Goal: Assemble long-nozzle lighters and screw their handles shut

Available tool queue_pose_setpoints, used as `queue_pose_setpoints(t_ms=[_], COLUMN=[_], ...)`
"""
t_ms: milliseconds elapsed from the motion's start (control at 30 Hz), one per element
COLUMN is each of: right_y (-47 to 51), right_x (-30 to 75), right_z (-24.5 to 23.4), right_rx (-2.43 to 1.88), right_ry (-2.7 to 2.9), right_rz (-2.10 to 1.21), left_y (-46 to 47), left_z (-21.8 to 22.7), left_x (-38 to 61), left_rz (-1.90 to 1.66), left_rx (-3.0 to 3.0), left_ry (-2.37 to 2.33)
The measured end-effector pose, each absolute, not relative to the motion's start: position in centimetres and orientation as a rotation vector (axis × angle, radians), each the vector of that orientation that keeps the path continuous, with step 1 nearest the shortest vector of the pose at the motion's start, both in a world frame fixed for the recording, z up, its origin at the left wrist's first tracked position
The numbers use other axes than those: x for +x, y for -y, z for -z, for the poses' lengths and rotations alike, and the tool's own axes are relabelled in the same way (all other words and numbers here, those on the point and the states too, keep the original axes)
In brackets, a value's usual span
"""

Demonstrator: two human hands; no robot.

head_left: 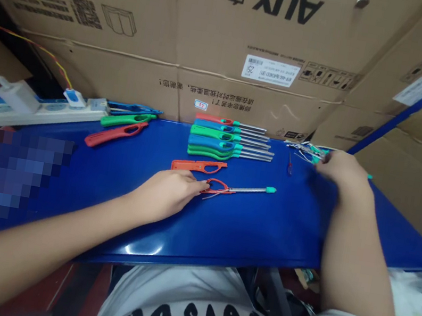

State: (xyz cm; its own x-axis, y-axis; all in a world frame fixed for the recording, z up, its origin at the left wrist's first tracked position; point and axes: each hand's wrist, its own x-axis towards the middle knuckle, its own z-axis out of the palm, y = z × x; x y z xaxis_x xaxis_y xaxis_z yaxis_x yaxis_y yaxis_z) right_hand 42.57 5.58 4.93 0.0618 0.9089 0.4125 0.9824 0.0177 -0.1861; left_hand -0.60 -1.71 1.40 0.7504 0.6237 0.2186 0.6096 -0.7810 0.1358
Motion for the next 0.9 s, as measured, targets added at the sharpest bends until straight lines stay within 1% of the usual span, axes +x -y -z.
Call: queue_pose_setpoints(t_ms=[33,67,200,300,367,533,733,900], right_y=[-5.2,-4.8,-3.0,-1.8,-1.3,-0.9,-1.1,-0.9], right_x=[41.1,39.3,31.7,27.8,26.6,26.3,26.1,25.7], right_z=[-5.3,-5.5,-5.2,-4.2,-3.7,-3.1,-2.5,-2.0], right_rx=[-1.978,-1.889,-1.195,-0.921,-0.863,-0.886,-0.854,-0.835], right_ry=[1.827,1.863,2.317,2.551,2.626,2.669,2.668,2.655], right_rz=[0.257,0.232,-0.174,-0.382,-0.442,-0.447,-0.551,-0.569], left_y=[1.8,1.8,1.9,1.9,1.9,1.8,1.3,0.9], left_z=[-1.5,-1.5,-1.4,-1.3,-1.4,-1.4,-0.8,-0.5], left_x=[-0.6,-0.6,-0.7,-0.8,-0.8,-0.6,-0.5,-0.6], left_rz=[-0.382,-0.382,-0.438,-0.455,-0.454,-0.495,-0.677,-0.671], left_rx=[2.882,2.875,2.814,2.747,2.715,2.662,2.45,2.37], left_ry=[-1.041,-1.063,-1.115,-1.148,-1.174,-1.137,-1.002,-1.019])
